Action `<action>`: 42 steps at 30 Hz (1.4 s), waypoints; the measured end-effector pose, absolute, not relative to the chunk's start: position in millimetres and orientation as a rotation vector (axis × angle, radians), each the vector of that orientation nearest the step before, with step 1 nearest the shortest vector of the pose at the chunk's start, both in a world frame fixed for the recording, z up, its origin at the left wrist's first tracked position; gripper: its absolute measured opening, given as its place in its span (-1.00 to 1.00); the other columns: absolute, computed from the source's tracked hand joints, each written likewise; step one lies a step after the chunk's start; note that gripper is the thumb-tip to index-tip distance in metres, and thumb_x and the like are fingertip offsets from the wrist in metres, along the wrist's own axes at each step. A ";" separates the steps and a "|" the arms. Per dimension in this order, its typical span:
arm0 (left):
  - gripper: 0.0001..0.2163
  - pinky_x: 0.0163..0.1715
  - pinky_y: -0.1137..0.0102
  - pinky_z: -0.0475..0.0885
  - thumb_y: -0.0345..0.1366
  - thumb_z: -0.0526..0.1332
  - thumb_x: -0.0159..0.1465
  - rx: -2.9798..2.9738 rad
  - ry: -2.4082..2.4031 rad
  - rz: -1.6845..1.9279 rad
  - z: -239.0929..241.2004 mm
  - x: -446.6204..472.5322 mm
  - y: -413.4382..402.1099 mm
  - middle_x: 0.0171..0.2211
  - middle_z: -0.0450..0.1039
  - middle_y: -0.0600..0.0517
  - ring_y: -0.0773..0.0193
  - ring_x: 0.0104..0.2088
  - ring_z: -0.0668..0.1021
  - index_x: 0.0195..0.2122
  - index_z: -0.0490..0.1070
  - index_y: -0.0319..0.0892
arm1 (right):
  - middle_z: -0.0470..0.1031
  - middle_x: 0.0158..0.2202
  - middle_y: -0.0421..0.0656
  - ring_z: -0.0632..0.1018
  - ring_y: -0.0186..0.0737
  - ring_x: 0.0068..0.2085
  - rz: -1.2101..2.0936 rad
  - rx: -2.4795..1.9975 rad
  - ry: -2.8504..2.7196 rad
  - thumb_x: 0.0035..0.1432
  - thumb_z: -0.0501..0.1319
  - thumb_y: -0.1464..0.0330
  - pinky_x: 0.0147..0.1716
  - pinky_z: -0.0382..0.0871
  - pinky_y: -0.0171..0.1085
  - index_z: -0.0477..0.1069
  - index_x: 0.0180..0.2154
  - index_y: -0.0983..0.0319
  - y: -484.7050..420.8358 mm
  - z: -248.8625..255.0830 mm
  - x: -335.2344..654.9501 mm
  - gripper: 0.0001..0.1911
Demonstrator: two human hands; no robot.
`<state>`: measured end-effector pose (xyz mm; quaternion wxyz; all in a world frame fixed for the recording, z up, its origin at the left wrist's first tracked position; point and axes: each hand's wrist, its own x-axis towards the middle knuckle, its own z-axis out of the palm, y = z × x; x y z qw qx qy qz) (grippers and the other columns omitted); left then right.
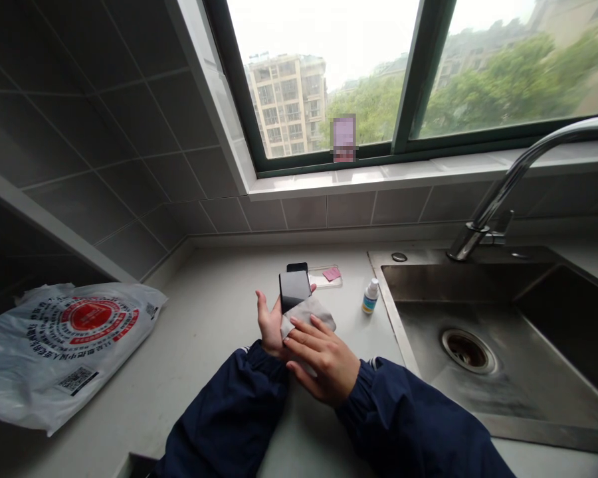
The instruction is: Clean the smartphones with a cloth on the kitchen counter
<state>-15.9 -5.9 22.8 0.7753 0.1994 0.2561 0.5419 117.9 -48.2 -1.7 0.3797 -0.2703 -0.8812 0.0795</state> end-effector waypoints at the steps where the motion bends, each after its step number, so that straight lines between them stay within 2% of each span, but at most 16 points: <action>1: -0.05 0.12 0.02 0.32 0.38 -0.10 0.19 0.428 0.551 1.179 22.9 -16.8 -5.1 0.12 0.41 -0.39 -0.21 0.06 0.51 0.25 0.25 -0.45 | 0.56 0.03 -0.04 0.38 -0.06 0.26 0.193 -0.678 -2.244 0.31 0.11 0.37 0.29 0.18 0.00 0.40 0.07 0.25 -48.0 -0.7 117.7 -0.68; 5: -0.08 0.14 0.03 0.30 0.36 -0.09 0.21 0.424 0.526 1.201 19.8 -19.4 -2.2 0.14 0.40 -0.36 -0.19 0.11 0.48 0.26 0.24 -0.41 | 0.59 -0.01 -0.09 0.44 -0.11 0.21 0.135 -0.658 -2.188 0.30 0.10 0.42 0.26 0.24 -0.05 0.44 0.01 0.23 -47.0 0.9 117.4 -0.72; 13: -0.07 0.12 -0.07 0.28 0.37 -0.06 0.18 0.428 0.494 1.224 12.7 -21.5 -0.3 0.17 0.36 -0.38 -0.24 0.04 0.51 0.27 0.21 -0.39 | 0.57 0.03 -0.06 0.46 -0.10 0.19 0.066 -0.725 -2.087 0.26 0.13 0.46 0.23 0.30 -0.08 0.47 0.01 0.27 -45.0 -4.5 120.5 -0.70; 15: -0.10 0.15 -0.07 0.26 0.35 -0.06 0.19 0.432 0.487 1.231 12.7 -19.9 -0.2 0.17 0.36 -0.37 -0.25 0.07 0.49 0.27 0.22 -0.38 | 0.55 0.06 -0.04 0.44 -0.06 0.22 0.058 -0.782 -2.086 0.26 0.13 0.45 0.28 0.20 0.00 0.46 0.03 0.27 -44.0 -4.8 121.9 -0.68; 19: -0.15 0.19 -0.05 0.22 0.30 -0.05 0.23 0.451 0.455 1.208 13.2 -13.5 -1.9 0.15 0.38 -0.35 -0.25 0.14 0.43 0.26 0.24 -0.38 | 0.52 0.11 -0.04 0.39 -0.03 0.25 0.050 -0.922 -2.088 0.31 0.11 0.38 0.37 -0.12 0.10 0.43 0.08 0.26 -41.0 -6.4 124.1 -0.67; 22: -0.21 0.21 -0.05 0.21 0.27 -0.03 0.26 0.443 0.451 1.182 12.2 -8.0 -4.3 0.14 0.40 -0.29 -0.22 0.17 0.41 0.28 0.22 -0.29 | 0.45 0.18 -0.03 0.33 -0.02 0.29 0.037 -1.032 -2.084 0.35 0.08 0.32 0.38 -0.21 0.10 0.39 0.13 0.27 -38.9 -10.2 124.1 -0.62; 25: -0.27 0.24 -0.04 0.17 0.24 -0.02 0.28 0.456 0.424 1.169 10.4 -3.8 -6.7 0.16 0.39 -0.24 -0.18 0.20 0.40 0.30 0.20 -0.22 | 0.33 0.26 0.00 0.25 0.04 0.34 0.026 -1.151 -2.082 0.36 0.05 0.28 0.35 -0.15 0.16 0.31 0.21 0.31 -36.9 -15.3 122.8 -0.54; 31: -0.32 0.30 0.01 0.08 0.17 -0.03 0.33 0.486 0.396 1.148 10.2 1.7 -10.2 0.21 0.34 -0.23 -0.15 0.28 0.31 0.30 0.20 -0.23 | 0.04 0.38 0.13 0.05 0.18 0.40 -0.009 -1.297 -2.077 0.37 0.01 0.18 0.24 0.12 0.25 0.07 0.33 0.45 -31.8 -24.9 123.0 -0.35; 37: -0.35 0.32 0.02 0.04 0.13 -0.02 0.35 0.530 0.394 1.107 10.3 6.2 -13.8 0.24 0.32 -0.22 -0.14 0.30 0.27 0.29 0.21 -0.24 | -0.05 0.41 0.14 -0.03 0.16 0.42 -0.021 -1.345 -1.967 0.38 -0.01 0.16 0.24 0.12 0.27 -0.12 0.40 0.38 -26.8 -29.5 126.3 -0.28; 42: -0.35 0.33 0.05 0.02 0.11 -0.02 0.36 0.575 0.396 1.074 8.4 6.8 -14.4 0.22 0.34 -0.23 -0.12 0.30 0.27 0.30 0.21 -0.27 | -0.06 0.41 0.13 -0.04 0.14 0.42 -0.019 -1.376 -1.912 0.38 -0.02 0.16 0.25 0.09 0.26 -0.18 0.41 0.34 -24.8 -29.0 127.8 -0.27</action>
